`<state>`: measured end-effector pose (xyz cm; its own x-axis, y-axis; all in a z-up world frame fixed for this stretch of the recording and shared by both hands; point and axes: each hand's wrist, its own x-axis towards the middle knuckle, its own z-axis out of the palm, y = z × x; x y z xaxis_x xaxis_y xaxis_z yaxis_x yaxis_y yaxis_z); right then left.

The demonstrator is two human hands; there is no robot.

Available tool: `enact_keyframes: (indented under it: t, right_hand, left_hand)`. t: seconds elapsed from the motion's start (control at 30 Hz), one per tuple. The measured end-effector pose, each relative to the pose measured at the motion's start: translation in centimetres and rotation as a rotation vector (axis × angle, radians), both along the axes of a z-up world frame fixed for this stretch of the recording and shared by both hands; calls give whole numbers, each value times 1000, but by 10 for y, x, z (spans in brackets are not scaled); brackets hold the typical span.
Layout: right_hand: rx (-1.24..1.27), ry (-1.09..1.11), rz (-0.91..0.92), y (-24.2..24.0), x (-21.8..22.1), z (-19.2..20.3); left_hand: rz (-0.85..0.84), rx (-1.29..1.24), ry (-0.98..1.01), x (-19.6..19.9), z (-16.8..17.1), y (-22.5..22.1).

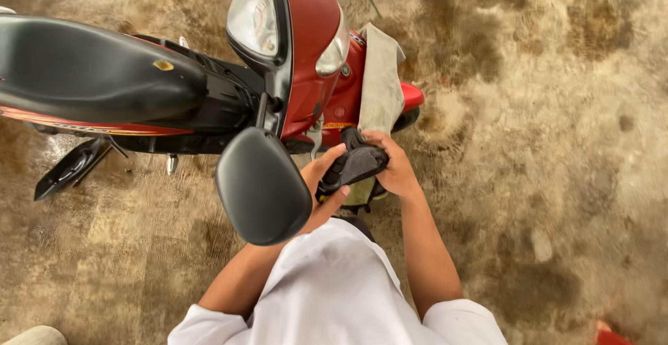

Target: The person cleans the front section of a red motorcycle using a spray bottle and a cloth. They systematically wipe the handlebars, dashboard, mirrors, and side panels, spraying cleaner onto the cloth or directly onto the surfaces as needed.

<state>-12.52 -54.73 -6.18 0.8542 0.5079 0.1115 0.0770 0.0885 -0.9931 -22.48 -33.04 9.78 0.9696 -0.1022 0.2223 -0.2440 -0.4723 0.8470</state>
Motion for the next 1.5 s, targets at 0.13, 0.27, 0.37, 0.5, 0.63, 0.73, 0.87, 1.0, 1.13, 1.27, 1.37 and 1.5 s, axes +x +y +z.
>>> enact_keyframes:
  t: [0.13, 0.27, 0.37, 0.5, 0.63, 0.73, 0.87, 1.0, 1.13, 1.27, 1.37, 1.5]
  right_hand:
    - [375, 185, 23, -27, 35, -27]
    - [566, 519, -207, -59, 73, -38]
    - [574, 636, -215, -51, 87, -43]
    - [498, 744, -187, -19, 85, -52]
    - [369, 700, -57, 2, 122, -60]
    - [299, 642, 95, -2, 157, -55]
    - [256, 506, 203, 3, 209, -33]
    - [292, 447, 289, 4, 221, -21]
    - [175, 33, 330, 22, 222, -5]
    - [-44, -279, 416, 60, 191, 24]
    - [-64, -718, 341, 102, 141, 41]
    - [-157, -1336, 353, 116, 118, 46]
  left_hand:
    - [-2, -16, 158, 11, 4, -1]
    - [6, -196, 131, 31, 0, -7]
    - [-10, -126, -80, 44, -1, -5]
    - [203, -49, -1, 54, 4, -7]
    - [501, 50, -30, 59, 1, -18]
    - [767, 203, 76, 56, -6, -42]
    - [1017, 307, 99, 69, -18, -63]
    - [1160, 324, 113, 79, -33, -75]
    - [1227, 319, 36, 76, -35, -80]
    - [1258, 277, 81, 63, -30, -81]
    - [1237, 272, -2, 55, -26, -81]
    - [1187, 328, -139, 48, -18, -81]
